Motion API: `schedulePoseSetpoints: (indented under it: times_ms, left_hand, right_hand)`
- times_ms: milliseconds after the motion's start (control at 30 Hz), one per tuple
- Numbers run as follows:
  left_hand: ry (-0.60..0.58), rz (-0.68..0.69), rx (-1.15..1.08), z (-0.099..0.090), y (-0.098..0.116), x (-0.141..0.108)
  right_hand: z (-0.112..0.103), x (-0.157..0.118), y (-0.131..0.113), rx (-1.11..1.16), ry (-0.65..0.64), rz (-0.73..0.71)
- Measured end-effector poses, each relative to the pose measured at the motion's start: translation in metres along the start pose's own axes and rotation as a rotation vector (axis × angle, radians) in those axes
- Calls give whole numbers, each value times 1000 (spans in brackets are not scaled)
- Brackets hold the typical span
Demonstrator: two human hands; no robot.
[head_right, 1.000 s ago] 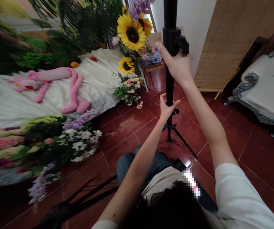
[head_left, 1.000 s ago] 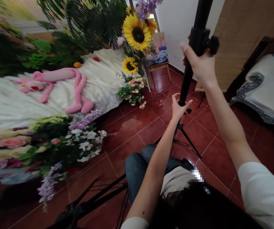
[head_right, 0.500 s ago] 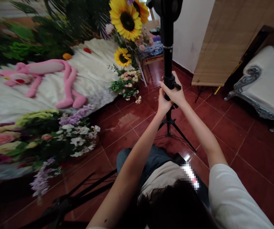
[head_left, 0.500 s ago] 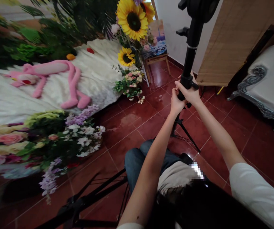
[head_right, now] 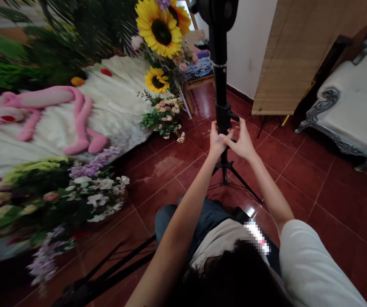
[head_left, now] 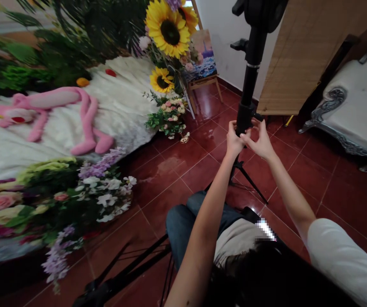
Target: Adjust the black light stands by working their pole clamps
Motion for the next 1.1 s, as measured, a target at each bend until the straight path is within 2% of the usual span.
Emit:
schedulePoseSetpoints:
  times_ms: [100, 200, 467, 567, 733, 900, 967, 1100]
  left_hand:
    - [-2, 32, 10, -3, 4, -1]
    - [7, 49, 20, -6, 6, -2]
    - [7, 27, 16, -7, 10, -3]
    - [-7, 17, 12, -7, 12, -4]
    - [-21, 3, 30, -9, 13, -5]
    - [-12, 7, 50, -10, 16, -5]
    - [-12, 6, 47, -10, 16, -5]
    - [-22, 5, 32, -10, 16, -5]
  right_hand:
    - [-7, -37, 12, -15, 123, 35]
    - [-5, -57, 21, 88, 230, 160]
    - [14, -49, 30, 614, 424, 550]
    - [18, -58, 30, 636, 401, 649]
    - [18, -80, 16, 160, 322, 464]
    - [12, -68, -1, 15, 300, 394]
    - [11, -58, -1, 107, 307, 462]
    - [16, -46, 1, 676, 221, 754]
Point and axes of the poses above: each hand's wrist, its own x-axis towards the middle knuckle, its own z-axis out of the palm, y = z × x, the point moved 1 cm from there along x, towards the middle knuckle, and after that the axes turned 14 degrees about x, right-handed, at the moved point
